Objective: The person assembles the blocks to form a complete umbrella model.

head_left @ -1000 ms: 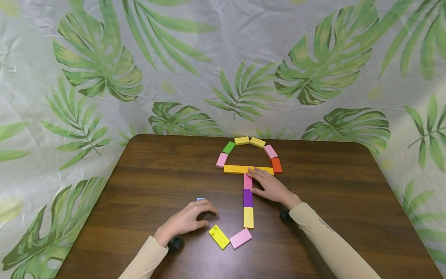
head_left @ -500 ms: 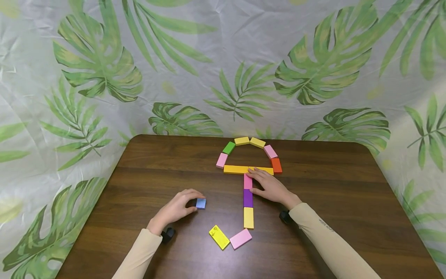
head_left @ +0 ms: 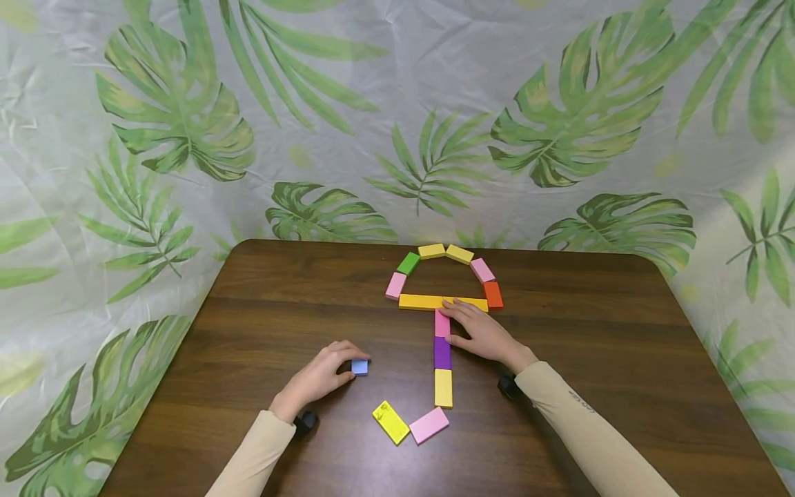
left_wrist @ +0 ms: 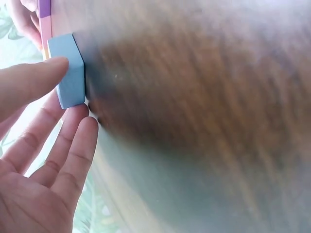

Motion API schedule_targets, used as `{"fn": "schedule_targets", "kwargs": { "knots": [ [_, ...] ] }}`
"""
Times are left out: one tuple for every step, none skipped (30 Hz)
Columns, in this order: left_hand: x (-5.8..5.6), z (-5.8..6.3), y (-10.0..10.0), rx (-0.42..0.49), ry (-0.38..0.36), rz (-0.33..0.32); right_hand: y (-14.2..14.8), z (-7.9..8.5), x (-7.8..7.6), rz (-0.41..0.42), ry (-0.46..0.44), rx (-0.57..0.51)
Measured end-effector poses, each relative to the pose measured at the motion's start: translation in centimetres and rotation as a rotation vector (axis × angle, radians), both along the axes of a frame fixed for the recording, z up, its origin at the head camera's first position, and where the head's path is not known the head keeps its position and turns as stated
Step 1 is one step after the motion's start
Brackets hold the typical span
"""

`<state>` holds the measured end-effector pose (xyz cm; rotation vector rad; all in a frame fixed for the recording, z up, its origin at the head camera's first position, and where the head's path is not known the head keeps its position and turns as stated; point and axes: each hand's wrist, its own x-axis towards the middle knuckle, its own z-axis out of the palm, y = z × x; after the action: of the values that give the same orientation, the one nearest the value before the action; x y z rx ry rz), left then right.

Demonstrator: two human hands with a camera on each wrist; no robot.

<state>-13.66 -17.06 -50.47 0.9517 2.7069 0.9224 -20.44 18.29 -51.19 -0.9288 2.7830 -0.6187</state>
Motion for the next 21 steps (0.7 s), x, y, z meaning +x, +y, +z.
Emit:
{"fn": "schedule_targets", "kwargs": {
  "knots": [
    [0.1, 0.0, 0.0, 0.000, 0.003, 0.002, 0.0, 0.0, 0.0, 0.000, -0.002, -0.001],
    [0.1, 0.0, 0.1, 0.002, 0.003, 0.003, 0.0, 0.0, 0.0, 0.000, -0.002, -0.001],
    [0.2, 0.1, 0.1, 0.006, 0.001, 0.006, 0.0, -0.1, 0.0, 0.000, -0.002, -0.001],
    [0.2, 0.1, 0.1, 0.009, -0.002, 0.008, 0.0, -0.1, 0.0, -0.004, -0.008, 0.001],
    [0.3, 0.1, 0.1, 0.012, -0.004, 0.007, 0.0, -0.1, 0.0, -0.004, -0.008, 0.001],
    [0.4, 0.1, 0.1, 0.014, -0.005, 0.006, 0.0, -0.1, 0.0, -0.005, -0.009, 0.002],
    [0.5, 0.2, 0.2, 0.017, -0.010, 0.009, 0.0, -0.1, 0.0, -0.004, -0.011, 0.001],
    [0.6, 0.2, 0.2, 0.020, -0.012, 0.009, 0.0, -0.1, 0.0, -0.005, -0.012, 0.001],
    [0.7, 0.3, 0.3, 0.022, -0.013, 0.007, 0.0, -0.1, 0.0, -0.006, -0.012, 0.001],
    [0.8, 0.3, 0.3, 0.024, -0.015, 0.006, 0.0, -0.1, 0.0, -0.007, -0.014, 0.000],
    [0.9, 0.3, 0.4, 0.028, -0.017, 0.003, 0.0, -0.1, 0.0, -0.004, -0.011, -0.004],
    [1.0, 0.4, 0.4, 0.033, -0.021, -0.001, 0.0, -0.1, 0.0, -0.004, -0.010, -0.005],
    [1.1, 0.4, 0.5, 0.039, -0.025, -0.005, 0.0, -0.1, 0.0, 0.000, -0.004, -0.007],
    [1.2, 0.4, 0.6, 0.044, -0.028, -0.012, 0.0, -0.1, 0.1, 0.002, 0.001, -0.010],
    [1.2, 0.4, 0.7, 0.052, -0.029, -0.020, 0.0, 0.0, 0.1, 0.003, 0.002, -0.011],
    [1.3, 0.5, 0.7, 0.061, -0.033, -0.025, 0.0, 0.0, 0.1, 0.004, 0.003, -0.011],
    [1.4, 0.5, 0.8, 0.069, -0.033, -0.034, 0.0, 0.0, 0.1, 0.006, 0.005, -0.013],
    [1.5, 0.5, 0.9, 0.073, -0.033, -0.040, 0.0, 0.0, 0.1, 0.004, 0.004, -0.012],
    [1.5, 0.6, 1.0, 0.076, -0.037, -0.044, 0.0, 0.0, 0.1, 0.006, 0.008, -0.014],
    [1.6, 0.7, 1.1, 0.081, -0.044, -0.047, 0.0, 0.0, 0.1, 0.005, 0.005, -0.014],
    [1.7, 0.7, 1.2, 0.085, -0.053, -0.050, 0.0, 0.0, 0.1, 0.004, 0.002, -0.013]
  ]
}}
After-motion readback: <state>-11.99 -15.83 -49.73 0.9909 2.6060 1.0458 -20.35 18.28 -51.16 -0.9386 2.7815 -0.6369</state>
